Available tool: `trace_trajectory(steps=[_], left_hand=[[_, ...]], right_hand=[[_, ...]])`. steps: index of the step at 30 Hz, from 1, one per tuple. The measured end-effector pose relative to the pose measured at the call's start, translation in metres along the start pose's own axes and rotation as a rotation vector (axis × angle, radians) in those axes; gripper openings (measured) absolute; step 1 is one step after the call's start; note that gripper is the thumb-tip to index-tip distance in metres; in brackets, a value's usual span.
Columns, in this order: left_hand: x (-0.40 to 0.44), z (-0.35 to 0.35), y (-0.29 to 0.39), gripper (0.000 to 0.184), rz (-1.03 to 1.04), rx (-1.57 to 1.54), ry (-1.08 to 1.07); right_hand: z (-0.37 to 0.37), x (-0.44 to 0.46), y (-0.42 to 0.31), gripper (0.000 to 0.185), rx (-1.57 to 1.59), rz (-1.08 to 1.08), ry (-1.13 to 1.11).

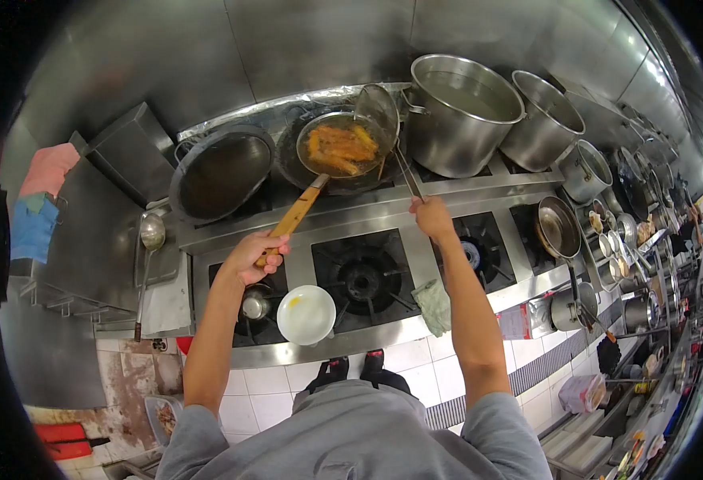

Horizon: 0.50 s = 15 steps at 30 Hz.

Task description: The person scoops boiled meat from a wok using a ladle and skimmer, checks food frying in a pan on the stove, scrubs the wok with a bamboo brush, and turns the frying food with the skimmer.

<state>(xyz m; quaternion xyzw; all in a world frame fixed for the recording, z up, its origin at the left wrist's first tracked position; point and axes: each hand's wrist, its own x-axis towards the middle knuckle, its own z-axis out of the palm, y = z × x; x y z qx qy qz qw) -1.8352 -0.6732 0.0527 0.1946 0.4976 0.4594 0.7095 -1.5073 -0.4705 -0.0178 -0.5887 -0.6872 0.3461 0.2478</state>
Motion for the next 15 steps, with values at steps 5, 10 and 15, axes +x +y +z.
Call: trace_trajectory(steps=[5, 10, 15], left_hand=[[0.006, -0.013, 0.010, 0.021, -0.015, 0.019, -0.020], [0.001, -0.023, 0.019, 0.021, -0.039, 0.045, -0.020], [0.001, -0.032, 0.023, 0.023, -0.056, 0.079, -0.039]], right_hand=[[-0.031, -0.004, -0.007, 0.027, 0.506, 0.188, -0.210], [-0.031, -0.016, -0.006, 0.031, 0.445, 0.143, -0.141], [-0.014, -0.003, 0.024, 0.032, -0.064, -0.230, 0.028]])
